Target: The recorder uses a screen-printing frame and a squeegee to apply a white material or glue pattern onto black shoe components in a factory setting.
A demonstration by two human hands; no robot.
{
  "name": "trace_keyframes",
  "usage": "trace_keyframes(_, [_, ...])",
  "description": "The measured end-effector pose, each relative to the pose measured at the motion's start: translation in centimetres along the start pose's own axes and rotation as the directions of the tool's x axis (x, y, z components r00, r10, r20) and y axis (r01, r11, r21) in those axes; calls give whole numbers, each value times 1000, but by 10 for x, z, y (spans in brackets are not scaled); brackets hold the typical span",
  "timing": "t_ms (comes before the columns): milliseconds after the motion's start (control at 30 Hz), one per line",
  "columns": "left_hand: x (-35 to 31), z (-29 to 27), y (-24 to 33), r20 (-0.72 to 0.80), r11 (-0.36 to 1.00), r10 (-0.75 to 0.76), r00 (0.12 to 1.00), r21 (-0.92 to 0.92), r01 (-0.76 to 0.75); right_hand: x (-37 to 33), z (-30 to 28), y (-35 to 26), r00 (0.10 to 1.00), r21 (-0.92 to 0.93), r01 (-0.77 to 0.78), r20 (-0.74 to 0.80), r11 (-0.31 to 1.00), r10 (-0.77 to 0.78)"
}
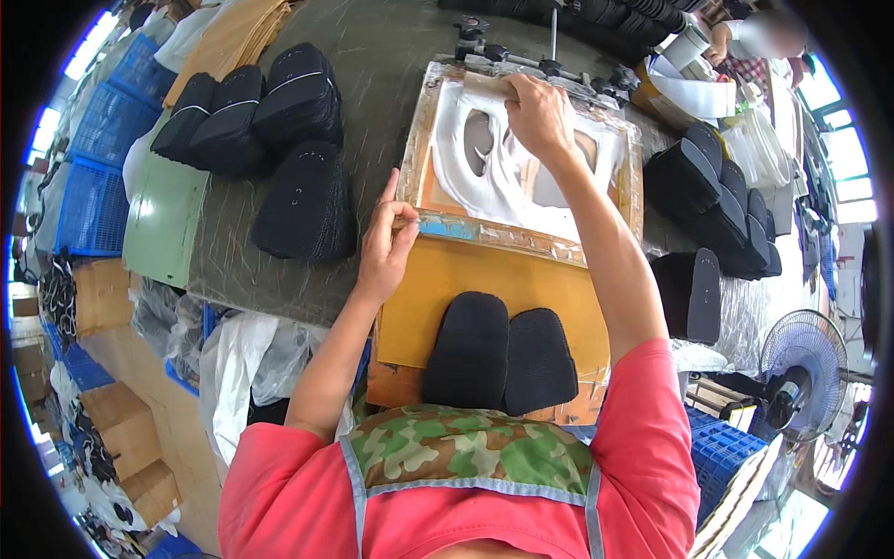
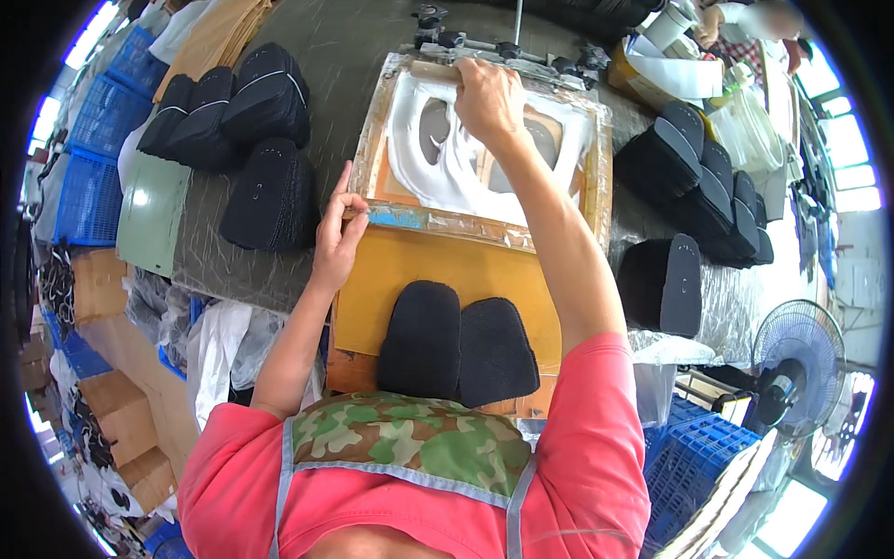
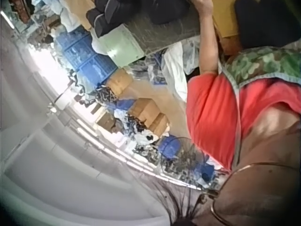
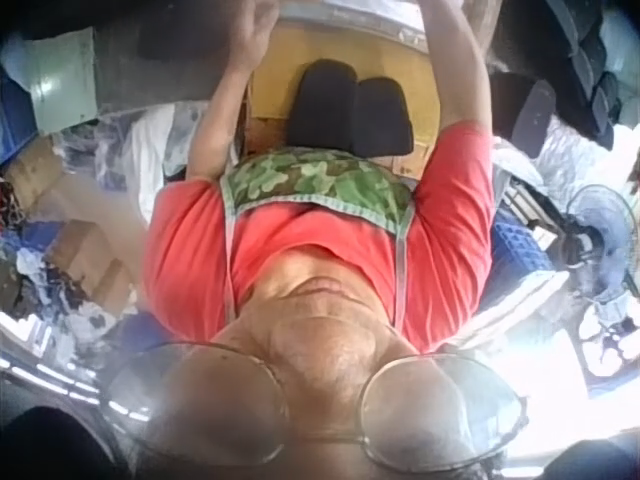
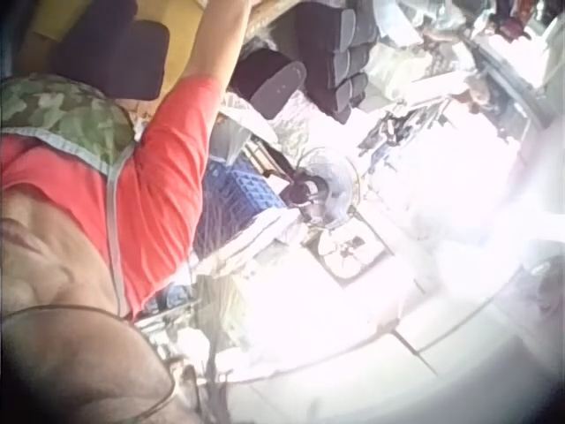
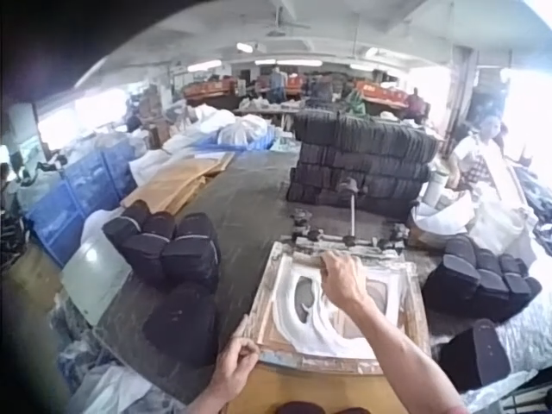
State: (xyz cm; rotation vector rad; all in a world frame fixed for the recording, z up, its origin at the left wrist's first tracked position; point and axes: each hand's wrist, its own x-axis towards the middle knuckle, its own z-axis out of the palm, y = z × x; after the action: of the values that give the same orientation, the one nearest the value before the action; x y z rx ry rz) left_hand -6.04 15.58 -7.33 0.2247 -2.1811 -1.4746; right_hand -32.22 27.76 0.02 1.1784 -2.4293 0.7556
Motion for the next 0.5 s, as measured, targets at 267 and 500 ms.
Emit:
trace_keyframes(267, [-12,-19,-2,-23,994,-109,994,7,109,-77,-61,-29,950,147,207,204,967,-235])
trace_keyframes(500, [-2,-5,4,-2,987,-69,998,-147,68,-4,-63,62,986,-115,-51,155,992,69])
